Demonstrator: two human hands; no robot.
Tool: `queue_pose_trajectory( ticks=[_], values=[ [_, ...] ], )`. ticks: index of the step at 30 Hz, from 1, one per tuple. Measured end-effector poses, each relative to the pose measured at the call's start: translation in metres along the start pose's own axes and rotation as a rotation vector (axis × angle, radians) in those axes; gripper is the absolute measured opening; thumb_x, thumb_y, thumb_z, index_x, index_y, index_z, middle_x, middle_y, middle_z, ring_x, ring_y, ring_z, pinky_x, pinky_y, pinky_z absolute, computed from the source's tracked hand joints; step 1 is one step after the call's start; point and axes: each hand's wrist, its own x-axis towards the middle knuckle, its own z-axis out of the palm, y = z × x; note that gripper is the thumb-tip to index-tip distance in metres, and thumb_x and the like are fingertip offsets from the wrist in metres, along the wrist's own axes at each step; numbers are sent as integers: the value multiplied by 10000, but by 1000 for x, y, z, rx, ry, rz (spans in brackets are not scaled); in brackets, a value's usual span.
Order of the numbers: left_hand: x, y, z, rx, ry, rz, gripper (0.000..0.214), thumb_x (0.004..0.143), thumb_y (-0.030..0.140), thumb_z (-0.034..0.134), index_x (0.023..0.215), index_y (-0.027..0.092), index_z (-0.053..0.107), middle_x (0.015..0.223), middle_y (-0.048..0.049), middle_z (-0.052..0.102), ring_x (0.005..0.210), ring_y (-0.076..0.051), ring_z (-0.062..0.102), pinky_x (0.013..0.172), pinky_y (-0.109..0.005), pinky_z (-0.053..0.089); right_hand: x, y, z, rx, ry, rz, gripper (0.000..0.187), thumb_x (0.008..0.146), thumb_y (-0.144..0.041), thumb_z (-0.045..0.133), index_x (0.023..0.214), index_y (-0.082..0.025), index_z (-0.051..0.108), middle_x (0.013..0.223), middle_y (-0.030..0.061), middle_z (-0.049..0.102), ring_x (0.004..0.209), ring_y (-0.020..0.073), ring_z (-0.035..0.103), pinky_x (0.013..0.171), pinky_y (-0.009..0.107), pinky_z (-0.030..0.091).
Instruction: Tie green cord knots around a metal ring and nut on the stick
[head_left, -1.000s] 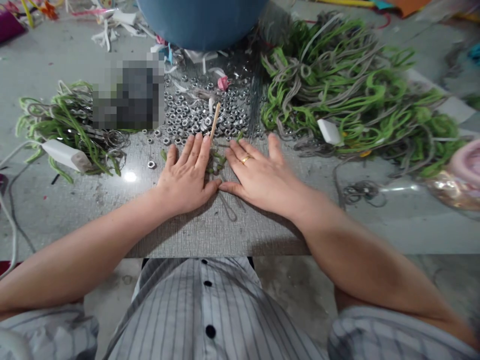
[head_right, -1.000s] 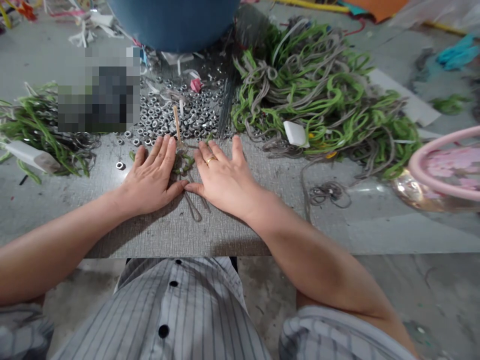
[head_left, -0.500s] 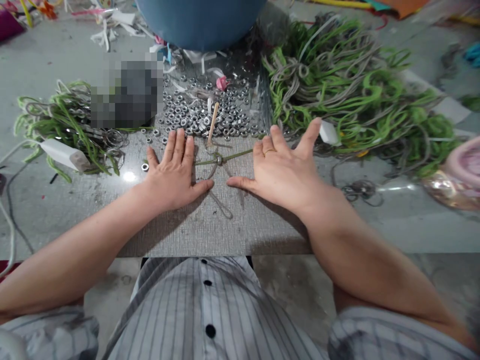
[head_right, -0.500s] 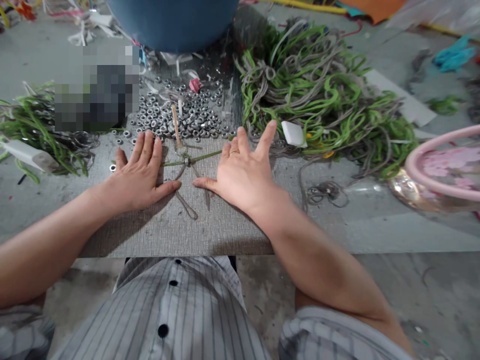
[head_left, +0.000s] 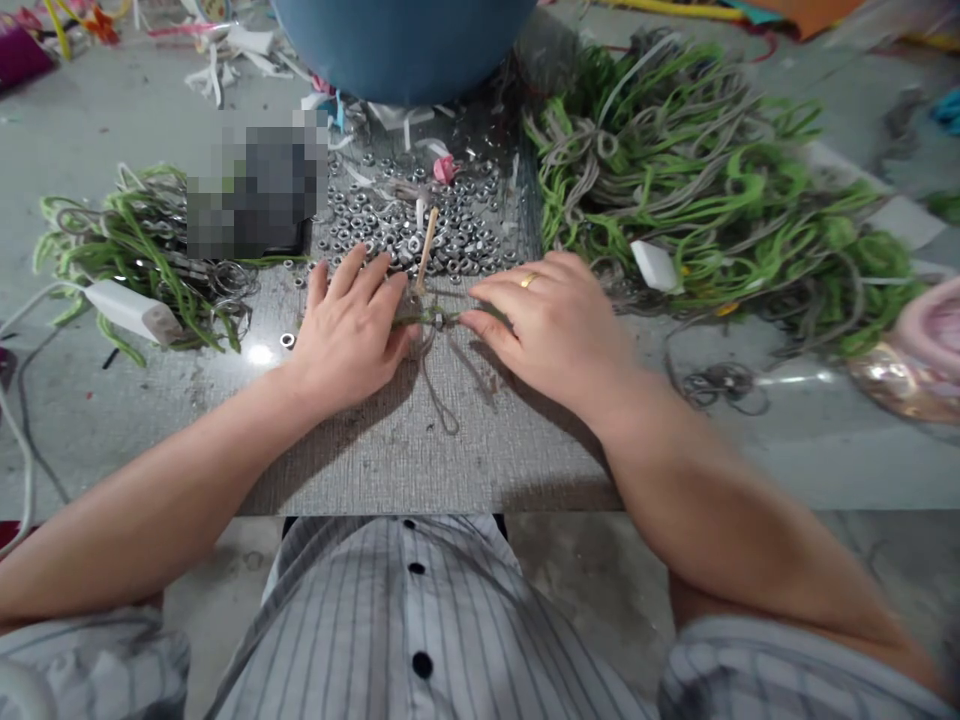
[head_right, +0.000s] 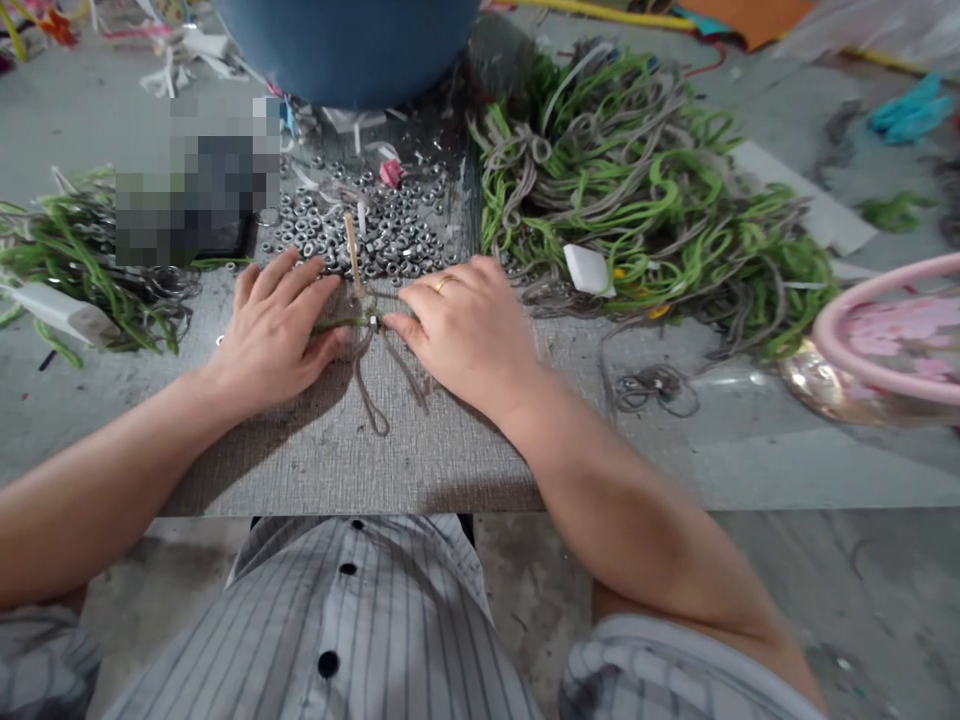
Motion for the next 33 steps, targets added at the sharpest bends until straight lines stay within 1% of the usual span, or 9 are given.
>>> queue_pose_trajectory(
  ticks=[2, 4, 7, 11, 16, 20, 22, 28, 33],
  values=[
    [2, 0, 1, -21, 43, 59, 406, 914, 285, 453, 1283, 156, 563, 1338, -152, 552, 1313, -349, 410, 1085, -539, 317, 4, -1, 4, 26, -42, -38, 332, 976, -303, 434, 1122, -161, 696, 1141, 150, 699, 1081, 290, 601, 940, 449, 425],
    [4, -1, 4, -16, 56, 100, 322, 901, 243, 450, 1148, 143, 630, 1181, -150, 617, 1182, -327, 495, 1001, -498, 399, 6, -2, 10, 37, -58, -65, 305, 967, -258, 442, 1085, -154, 704, 1129, 148, 696, 1065, 280, 594, 909, 412, 445],
    [8, -1, 10, 12, 55, 130, 261, 917, 258, 434, 983, 141, 658, 1037, -133, 633, 1040, -294, 540, 908, -450, 446, 7, -3, 18, 55, -11, -94, 297, 969, -245, 428, 978, -187, 719, 1071, 112, 706, 1019, 270, 584, 884, 401, 456],
    [9, 1, 11, 38, 35, 137, 251, 929, 220, 399, 889, 158, 639, 962, -111, 627, 958, -266, 550, 843, -410, 457, 7, -4, 21, 78, 27, -118, 304, 973, -252, 410, 929, -212, 708, 1006, 97, 705, 976, 258, 585, 869, 405, 461],
    [7, 4, 1, 68, -63, 144, 250, 862, 61, 384, 936, 124, 614, 967, -124, 617, 944, -257, 579, 827, -376, 479, 9, -3, 20, 75, -2, -129, 300, 970, -235, 396, 922, -192, 689, 1004, 114, 696, 978, 258, 590, 892, 401, 462],
    [5, 5, -7, 64, -161, 40, 277, 826, 22, 403, 1005, 111, 594, 1030, -144, 605, 817, -235, 627, 682, -345, 509, 8, -2, 19, 52, -17, -114, 318, 975, -240, 366, 937, -216, 681, 1009, 114, 686, 990, 264, 583, 882, 409, 463],
    [4, 4, -9, 66, -172, -3, 256, 848, 49, 407, 1010, 125, 590, 1030, -142, 611, 753, -224, 638, 644, -340, 513, 7, -1, 18, 33, -25, -107, 309, 975, -243, 369, 935, -208, 674, 1009, 120, 680, 986, 268, 580, 867, 404, 465],
    [2, 0, -12, 56, -165, -65, 237, 899, 133, 402, 1041, 146, 590, 911, -124, 676, 707, -219, 654, 667, -347, 533, 6, -1, 16, 15, -43, -81, 270, 973, -233, 389, 931, -192, 653, 1012, 128, 675, 963, 264, 588, 843, 381, 447],
    [2, 12, -15, 75, -229, -179, 303, 947, 305, 385, 1094, 149, 599, 818, -100, 695, 748, -253, 675, 679, -362, 528, 6, -6, 19, 95, -17, -8, 235, 963, -239, 405, 946, -175, 631, 884, 99, 681, 807, 235, 603, 699, 339, 405]
  ],
)
